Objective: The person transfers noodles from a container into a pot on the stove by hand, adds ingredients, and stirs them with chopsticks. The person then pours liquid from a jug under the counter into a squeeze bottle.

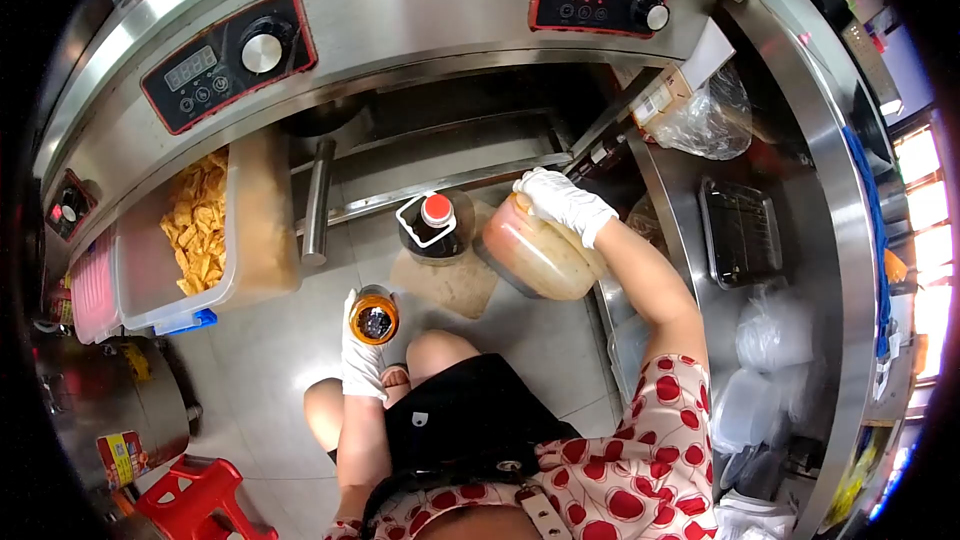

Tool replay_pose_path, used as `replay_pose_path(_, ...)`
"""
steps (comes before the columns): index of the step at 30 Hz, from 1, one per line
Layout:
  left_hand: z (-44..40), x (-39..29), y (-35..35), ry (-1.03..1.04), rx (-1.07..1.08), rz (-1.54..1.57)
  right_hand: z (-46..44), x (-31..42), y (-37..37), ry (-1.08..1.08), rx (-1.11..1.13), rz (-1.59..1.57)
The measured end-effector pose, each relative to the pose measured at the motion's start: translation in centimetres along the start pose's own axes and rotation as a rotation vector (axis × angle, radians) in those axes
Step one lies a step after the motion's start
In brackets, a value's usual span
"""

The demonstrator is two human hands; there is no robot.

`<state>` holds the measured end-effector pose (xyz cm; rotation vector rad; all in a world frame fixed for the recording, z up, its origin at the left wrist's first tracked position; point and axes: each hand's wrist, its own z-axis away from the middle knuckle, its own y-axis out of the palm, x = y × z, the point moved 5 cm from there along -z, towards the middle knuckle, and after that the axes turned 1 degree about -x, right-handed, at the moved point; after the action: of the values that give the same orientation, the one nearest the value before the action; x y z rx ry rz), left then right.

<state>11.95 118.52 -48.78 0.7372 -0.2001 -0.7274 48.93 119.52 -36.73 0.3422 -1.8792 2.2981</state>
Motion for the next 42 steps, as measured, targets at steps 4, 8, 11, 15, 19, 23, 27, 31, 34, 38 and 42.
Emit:
replay_pose_path(4, 0.4, 0.0, 0.0, 0.012, 0.000, -0.027, -0.2, -0.5, 0.3, 0.126, 0.040, -0.143)
replay_pose_path(8, 0.4, -0.4, 0.0, 0.023, -0.024, -0.033, -1.4, -1.6, 0.7, 0.133, -0.085, -0.020)
replay_pose_path(11, 0.3, -0.7, -0.3, 0.023, -0.025, -0.033, -1.6, -0.3, 1.8, 0.184, 0.178, 0.371)
replay_pose_path(15, -0.9, -0.9, -1.1, -0.010, -0.068, -0.033, -0.6, 0.2, -0.4, 0.134, 0.094, 0.424)
replay_pose_path(19, 0.4, -0.7, -0.1, 0.012, -0.041, -0.060, -1.3, -1.8, 0.9, 0.107, 0.216, 0.048)
replay_pose_path(23, 0.5, -0.5, 0.3, 0.009, -0.054, -0.089, -1.8, 1.3, -1.2, 0.422, 0.479, 0.411)
replay_pose_path(27, -1.2, -0.3, -0.8, -0.041, -0.056, -0.070, -1.1, -0.7, -1.0, 0.168, 0.189, 0.119)
replay_pose_path(31, -1.0, 0.0, -0.5, -0.024, -0.053, -0.111, -1.0, -1.4, 0.8, 0.046, 0.221, -0.093)
replay_pose_path(34, -1.1, 0.0, -0.4, -0.034, -0.058, -0.108, -1.3, -1.9, 1.0, 0.163, 0.264, -0.091)
replay_pose_path(38, -2.4, 0.2, -1.7, -0.057, -0.011, -0.076, -1.1, -2.5, 1.8, 0.114, 0.098, 0.021)
replay_pose_path(42, -2.8, 0.6, -2.1, -0.078, -0.005, -0.045, -0.7, -1.1, 1.2, 0.039, 0.058, 0.095)
